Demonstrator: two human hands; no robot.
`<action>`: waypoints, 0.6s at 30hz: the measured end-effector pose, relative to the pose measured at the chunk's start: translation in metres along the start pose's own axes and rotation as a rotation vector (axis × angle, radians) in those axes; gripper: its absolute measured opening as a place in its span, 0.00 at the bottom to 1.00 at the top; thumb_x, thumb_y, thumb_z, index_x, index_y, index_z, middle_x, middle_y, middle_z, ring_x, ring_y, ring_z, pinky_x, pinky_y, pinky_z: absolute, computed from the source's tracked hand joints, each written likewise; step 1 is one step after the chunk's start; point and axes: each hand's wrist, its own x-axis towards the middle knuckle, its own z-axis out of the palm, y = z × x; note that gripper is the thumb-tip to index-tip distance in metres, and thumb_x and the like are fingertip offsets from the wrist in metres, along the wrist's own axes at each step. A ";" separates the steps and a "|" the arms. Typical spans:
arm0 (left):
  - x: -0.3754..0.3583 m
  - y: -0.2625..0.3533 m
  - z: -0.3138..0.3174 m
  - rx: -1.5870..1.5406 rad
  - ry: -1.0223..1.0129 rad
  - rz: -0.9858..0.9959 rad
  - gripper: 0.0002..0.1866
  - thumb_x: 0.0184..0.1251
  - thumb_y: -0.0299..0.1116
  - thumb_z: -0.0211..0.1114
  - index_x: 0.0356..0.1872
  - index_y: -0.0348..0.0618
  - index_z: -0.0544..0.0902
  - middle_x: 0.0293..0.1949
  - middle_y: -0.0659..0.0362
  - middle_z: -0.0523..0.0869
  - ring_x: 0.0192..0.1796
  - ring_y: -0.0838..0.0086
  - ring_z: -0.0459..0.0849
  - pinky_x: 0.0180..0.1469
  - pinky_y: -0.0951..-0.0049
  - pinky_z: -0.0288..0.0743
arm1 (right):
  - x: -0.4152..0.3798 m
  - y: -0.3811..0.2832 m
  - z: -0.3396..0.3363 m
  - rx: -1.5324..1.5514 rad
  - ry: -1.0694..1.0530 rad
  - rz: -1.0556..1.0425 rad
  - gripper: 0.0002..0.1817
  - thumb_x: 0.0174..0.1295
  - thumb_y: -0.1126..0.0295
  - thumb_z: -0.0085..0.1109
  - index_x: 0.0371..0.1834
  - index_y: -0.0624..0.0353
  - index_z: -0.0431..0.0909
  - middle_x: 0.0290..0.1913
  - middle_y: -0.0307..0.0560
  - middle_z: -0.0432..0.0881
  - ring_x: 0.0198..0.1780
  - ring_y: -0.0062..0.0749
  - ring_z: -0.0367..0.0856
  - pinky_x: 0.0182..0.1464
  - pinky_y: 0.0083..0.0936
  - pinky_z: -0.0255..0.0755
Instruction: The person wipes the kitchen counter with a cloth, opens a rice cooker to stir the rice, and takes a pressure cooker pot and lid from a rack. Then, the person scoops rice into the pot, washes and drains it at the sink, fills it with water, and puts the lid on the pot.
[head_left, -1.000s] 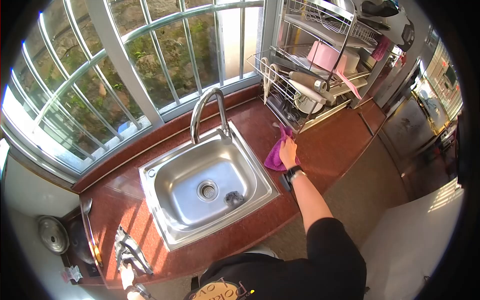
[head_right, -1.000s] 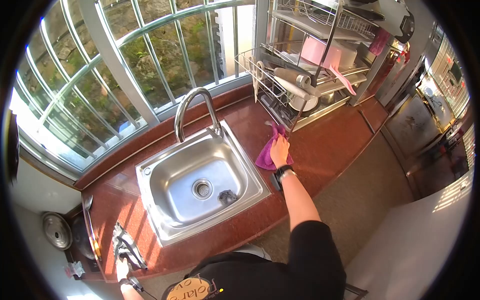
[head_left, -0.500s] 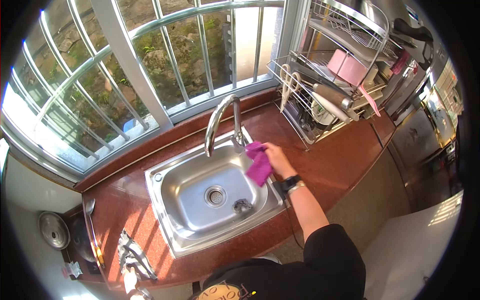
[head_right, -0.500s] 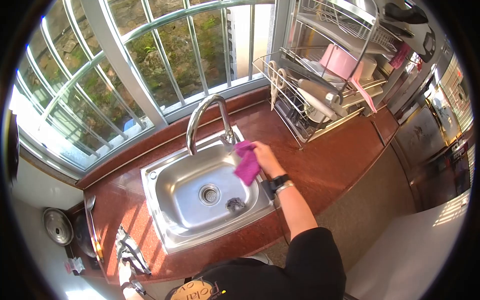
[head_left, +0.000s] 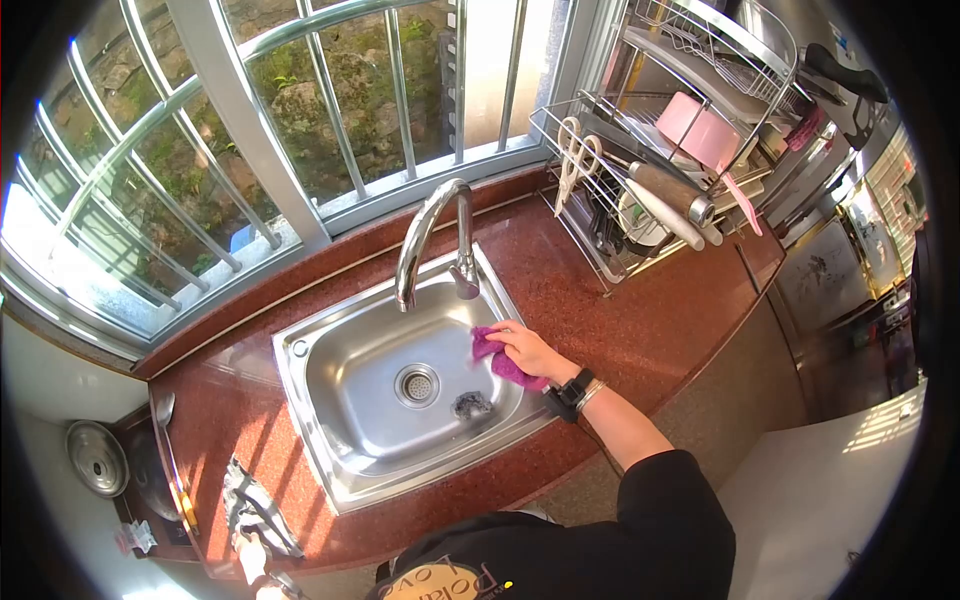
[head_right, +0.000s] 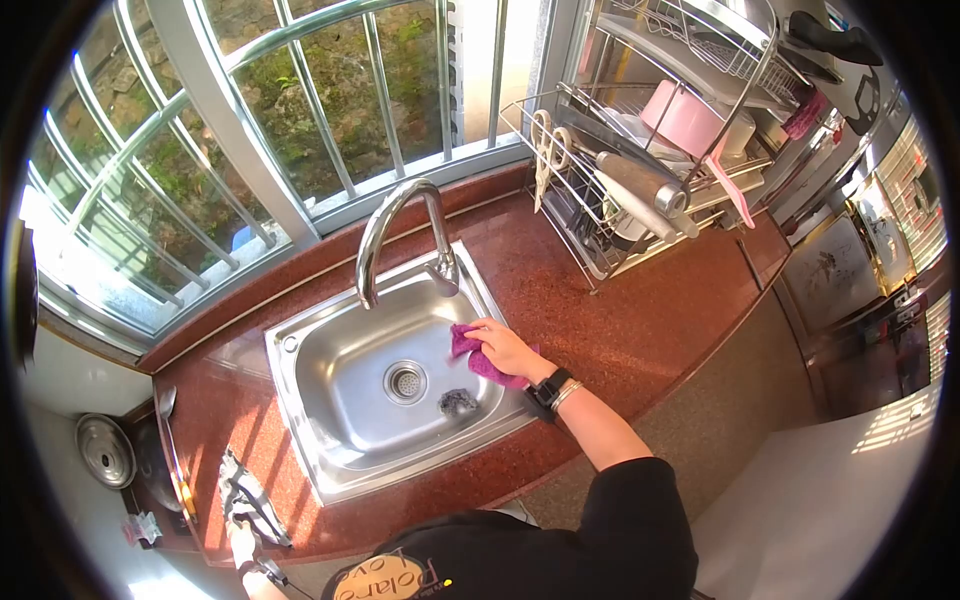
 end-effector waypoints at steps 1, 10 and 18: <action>0.000 -0.001 0.000 0.000 0.005 -0.005 0.26 0.65 0.30 0.58 0.63 0.32 0.66 0.57 0.39 0.73 0.62 0.50 0.71 0.66 0.60 0.62 | 0.002 -0.003 0.002 0.037 0.007 0.021 0.18 0.58 0.78 0.45 0.50 0.63 0.79 0.54 0.53 0.75 0.58 0.46 0.73 0.64 0.33 0.65; -0.010 0.001 -0.008 -0.069 -0.017 0.094 0.24 0.63 0.28 0.60 0.61 0.35 0.69 0.55 0.42 0.74 0.60 0.50 0.72 0.64 0.59 0.64 | 0.053 0.009 -0.085 0.580 0.180 0.372 0.20 0.58 0.82 0.40 0.50 0.64 0.78 0.47 0.45 0.81 0.47 0.26 0.79 0.54 0.23 0.72; -0.007 -0.003 -0.003 -0.056 -0.015 0.034 0.26 0.63 0.29 0.60 0.62 0.34 0.68 0.59 0.42 0.71 0.63 0.49 0.69 0.65 0.59 0.62 | 0.106 0.102 -0.061 -0.434 0.437 0.392 0.24 0.60 0.64 0.56 0.61 0.50 0.71 0.58 0.48 0.73 0.57 0.48 0.71 0.58 0.41 0.67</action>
